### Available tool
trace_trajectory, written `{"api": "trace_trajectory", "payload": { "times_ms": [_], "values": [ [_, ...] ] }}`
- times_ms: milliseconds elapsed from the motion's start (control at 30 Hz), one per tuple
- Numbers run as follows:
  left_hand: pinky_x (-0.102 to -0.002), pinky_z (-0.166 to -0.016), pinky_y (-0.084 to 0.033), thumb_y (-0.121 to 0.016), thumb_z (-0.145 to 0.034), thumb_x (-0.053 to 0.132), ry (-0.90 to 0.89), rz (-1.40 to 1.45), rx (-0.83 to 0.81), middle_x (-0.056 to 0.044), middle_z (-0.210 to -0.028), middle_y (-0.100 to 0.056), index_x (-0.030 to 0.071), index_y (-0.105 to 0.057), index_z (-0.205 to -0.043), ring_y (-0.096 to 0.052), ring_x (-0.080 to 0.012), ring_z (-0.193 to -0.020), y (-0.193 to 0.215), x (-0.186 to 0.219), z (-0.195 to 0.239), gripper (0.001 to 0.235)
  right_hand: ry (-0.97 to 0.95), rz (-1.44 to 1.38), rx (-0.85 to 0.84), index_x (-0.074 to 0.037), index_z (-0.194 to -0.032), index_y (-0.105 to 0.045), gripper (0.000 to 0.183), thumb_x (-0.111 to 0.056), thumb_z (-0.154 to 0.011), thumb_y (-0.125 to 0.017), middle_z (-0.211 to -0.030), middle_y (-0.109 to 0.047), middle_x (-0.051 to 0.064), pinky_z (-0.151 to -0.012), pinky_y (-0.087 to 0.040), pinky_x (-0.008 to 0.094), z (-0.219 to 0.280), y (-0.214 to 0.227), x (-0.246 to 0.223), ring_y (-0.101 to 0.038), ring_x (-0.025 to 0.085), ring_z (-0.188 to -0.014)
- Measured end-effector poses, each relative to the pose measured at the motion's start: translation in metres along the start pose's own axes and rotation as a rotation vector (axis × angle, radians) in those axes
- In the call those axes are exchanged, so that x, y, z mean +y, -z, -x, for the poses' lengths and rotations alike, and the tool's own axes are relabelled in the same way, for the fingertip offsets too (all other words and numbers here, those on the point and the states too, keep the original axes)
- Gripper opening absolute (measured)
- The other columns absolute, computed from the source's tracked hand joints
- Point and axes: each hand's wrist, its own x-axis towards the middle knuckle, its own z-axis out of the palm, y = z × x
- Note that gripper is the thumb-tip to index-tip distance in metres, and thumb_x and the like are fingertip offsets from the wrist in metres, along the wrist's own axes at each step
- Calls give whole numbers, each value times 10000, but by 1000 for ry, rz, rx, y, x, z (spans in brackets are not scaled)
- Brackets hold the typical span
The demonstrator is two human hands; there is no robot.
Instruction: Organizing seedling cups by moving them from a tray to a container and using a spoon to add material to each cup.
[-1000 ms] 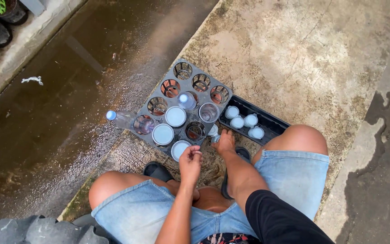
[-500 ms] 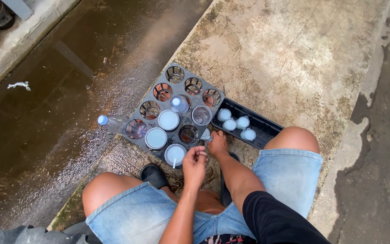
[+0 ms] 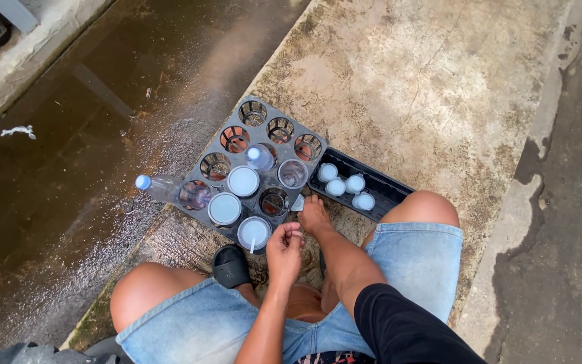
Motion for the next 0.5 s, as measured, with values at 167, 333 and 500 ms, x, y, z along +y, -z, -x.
{"api": "trace_trajectory", "payload": {
  "times_ms": [167,333,500],
  "values": [
    [-346,-664,-538,-578,-920,19,-32,-18,1,-126,-792,-675,-37,-738,-1088,-685,-185,-731,-1,13,11,238,36,-5,-44,11,-1325,-444,518,-329,-970,-608,-1357,-446,205,-930,-593,541,-15,-14,11,-461,403,-1323],
    [-346,-662,-531,-580,-921,11,-58,-21,-21,-127,-762,-658,-33,-744,-1092,-653,-187,-710,-4,20,18,241,24,32,-8,41,-1341,-380,606,-367,-976,-642,-1351,-438,228,-932,-584,578,-42,-36,28,-465,430,-1308],
    [-343,-665,-543,-574,-923,5,-61,-4,-36,-132,-793,-672,-54,-729,-1103,-662,-178,-725,-5,17,12,244,40,49,20,61,-1308,-414,616,-353,-939,-683,-1315,-483,262,-961,-569,578,-56,-36,28,-517,470,-1261]
  ]
}}
